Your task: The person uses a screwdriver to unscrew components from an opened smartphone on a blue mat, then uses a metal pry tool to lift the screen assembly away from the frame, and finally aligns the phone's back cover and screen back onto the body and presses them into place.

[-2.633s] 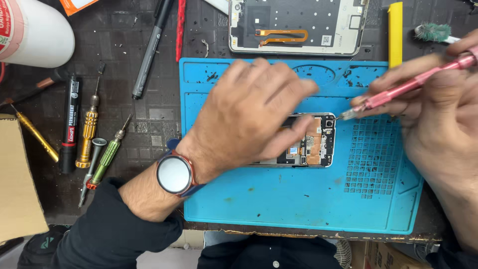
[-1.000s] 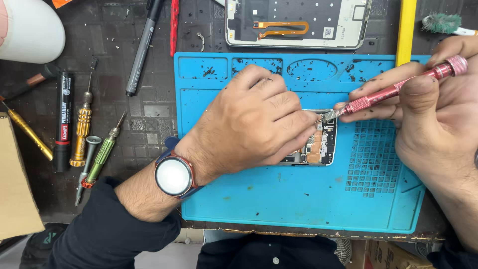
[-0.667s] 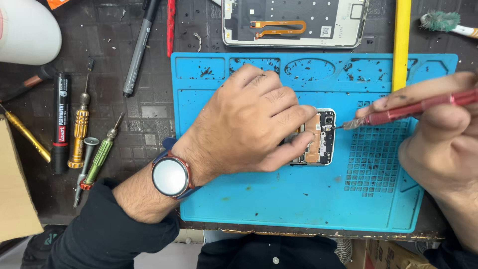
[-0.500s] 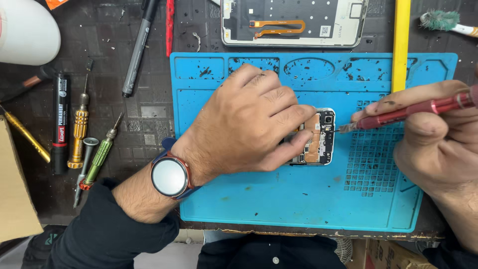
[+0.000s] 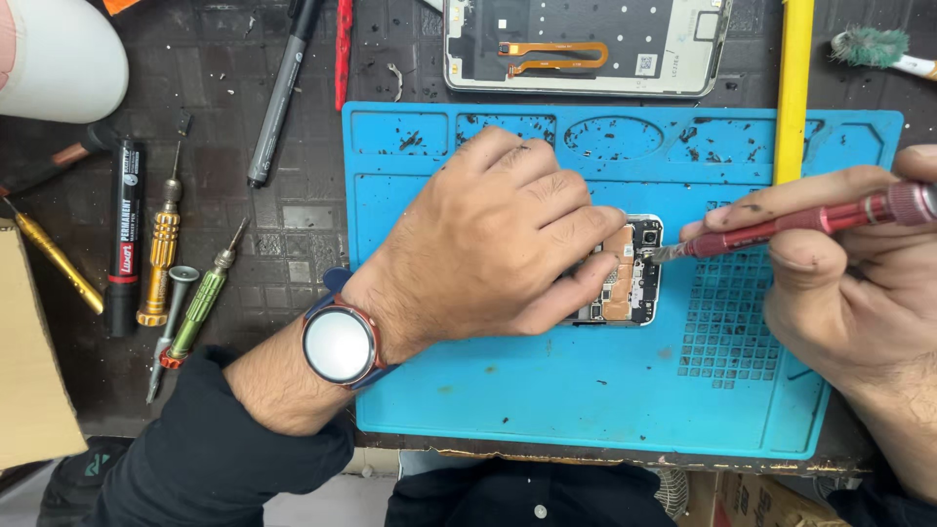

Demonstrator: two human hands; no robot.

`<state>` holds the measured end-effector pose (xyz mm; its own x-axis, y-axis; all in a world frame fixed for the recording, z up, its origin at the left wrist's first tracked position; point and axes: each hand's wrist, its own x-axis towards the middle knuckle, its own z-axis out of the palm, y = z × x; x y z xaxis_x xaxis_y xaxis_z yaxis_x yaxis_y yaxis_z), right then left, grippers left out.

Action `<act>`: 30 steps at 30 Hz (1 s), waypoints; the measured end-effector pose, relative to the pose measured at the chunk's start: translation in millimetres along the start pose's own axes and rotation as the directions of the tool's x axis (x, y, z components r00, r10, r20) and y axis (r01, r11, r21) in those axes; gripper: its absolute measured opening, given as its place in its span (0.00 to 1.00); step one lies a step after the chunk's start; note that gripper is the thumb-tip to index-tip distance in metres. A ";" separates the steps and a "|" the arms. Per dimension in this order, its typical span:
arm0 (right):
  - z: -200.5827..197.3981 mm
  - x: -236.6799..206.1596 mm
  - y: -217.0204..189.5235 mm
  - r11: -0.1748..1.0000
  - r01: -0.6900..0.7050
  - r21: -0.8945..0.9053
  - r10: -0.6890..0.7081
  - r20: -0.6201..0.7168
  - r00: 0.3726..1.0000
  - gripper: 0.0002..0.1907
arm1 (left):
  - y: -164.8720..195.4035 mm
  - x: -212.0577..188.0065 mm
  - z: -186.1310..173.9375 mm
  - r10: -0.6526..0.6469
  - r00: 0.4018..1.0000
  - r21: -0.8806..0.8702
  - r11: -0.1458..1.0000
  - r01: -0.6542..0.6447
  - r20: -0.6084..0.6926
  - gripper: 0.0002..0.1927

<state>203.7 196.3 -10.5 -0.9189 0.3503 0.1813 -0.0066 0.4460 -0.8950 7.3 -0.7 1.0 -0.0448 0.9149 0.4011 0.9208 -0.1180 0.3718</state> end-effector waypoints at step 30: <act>-4.9 -3.3 16.0 0.972 0.233 -0.035 -0.230 0.061 0.971 0.15 | -0.9 0.4 0.5 0.011 1.000 0.008 1.000 -0.011 0.017 0.12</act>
<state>208.5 206.3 -23.4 -0.9150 0.1872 0.3574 -0.2064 0.5438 -0.8134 6.6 0.0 0.3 -0.0279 0.9198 0.3914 0.9243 -0.1254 0.3606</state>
